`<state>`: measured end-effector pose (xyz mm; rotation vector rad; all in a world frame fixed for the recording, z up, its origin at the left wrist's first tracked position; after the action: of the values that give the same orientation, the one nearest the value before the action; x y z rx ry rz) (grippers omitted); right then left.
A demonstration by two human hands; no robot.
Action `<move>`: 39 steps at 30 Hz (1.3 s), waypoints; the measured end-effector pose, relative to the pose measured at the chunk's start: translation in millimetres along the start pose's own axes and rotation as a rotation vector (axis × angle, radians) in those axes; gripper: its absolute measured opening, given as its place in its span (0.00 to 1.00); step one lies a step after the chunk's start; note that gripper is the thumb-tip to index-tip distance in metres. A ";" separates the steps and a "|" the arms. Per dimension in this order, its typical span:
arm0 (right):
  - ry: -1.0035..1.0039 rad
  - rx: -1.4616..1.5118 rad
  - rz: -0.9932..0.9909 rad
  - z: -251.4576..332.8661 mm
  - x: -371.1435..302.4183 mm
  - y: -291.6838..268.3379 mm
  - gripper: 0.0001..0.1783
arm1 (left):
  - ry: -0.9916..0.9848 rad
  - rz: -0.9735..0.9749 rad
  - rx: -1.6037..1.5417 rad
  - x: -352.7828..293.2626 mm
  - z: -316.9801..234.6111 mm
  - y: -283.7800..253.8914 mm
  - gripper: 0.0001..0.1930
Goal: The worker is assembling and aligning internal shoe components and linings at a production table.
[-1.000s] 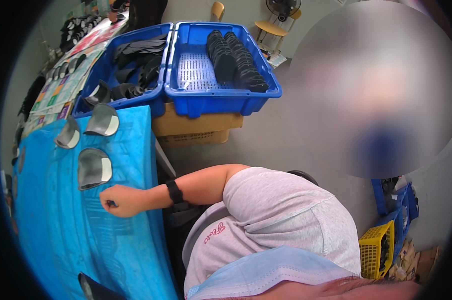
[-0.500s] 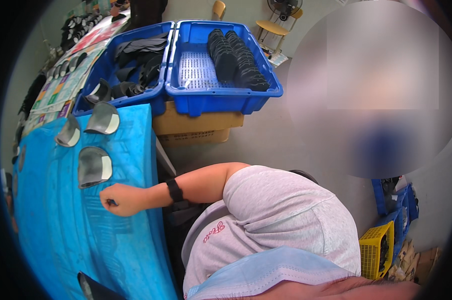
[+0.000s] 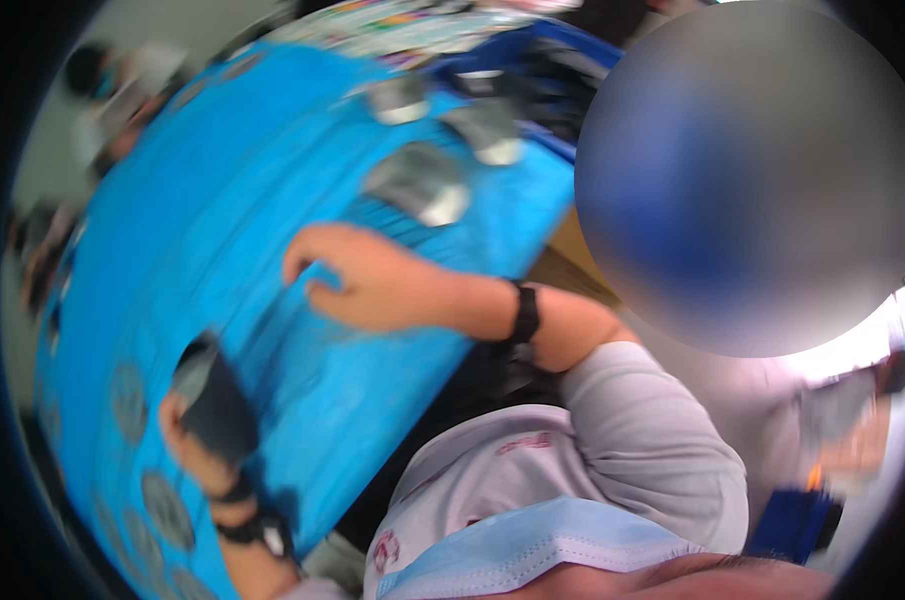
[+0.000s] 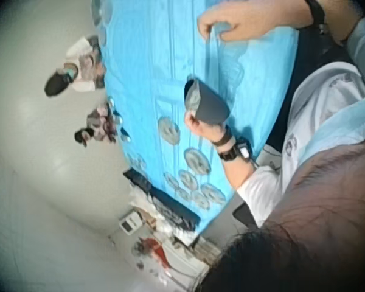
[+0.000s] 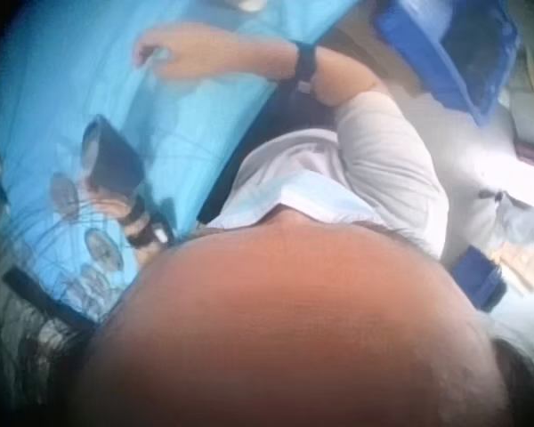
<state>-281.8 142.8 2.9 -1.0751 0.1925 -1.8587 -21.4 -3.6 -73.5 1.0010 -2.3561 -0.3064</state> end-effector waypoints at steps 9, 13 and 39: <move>0.101 0.578 -0.136 -30.0 39.3 98.0 0.08 | -0.189 -0.156 -0.373 14.7 -11.8 32.5 0.11; 0.220 0.485 0.086 -50.7 17.9 95.1 0.09 | -0.233 -0.129 -0.417 15.1 4.7 32.3 0.12; 0.638 1.083 0.564 -39.3 12.5 85.3 0.21 | 0.040 0.035 0.774 16.9 -4.3 30.6 0.08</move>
<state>-257.6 75.3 -59.1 0.3074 -0.1420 -1.3765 -46.6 5.6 -50.7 1.2671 -2.4804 0.6886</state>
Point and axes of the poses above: each hand's wrist, its own x-axis towards the middle knuckle, its own y-axis out of the palm, z = x × y, the point moved 2 cm from there along x, towards the middle knuckle, and after that the axes turned 14 degrees about -x, right-handed, at the moved point
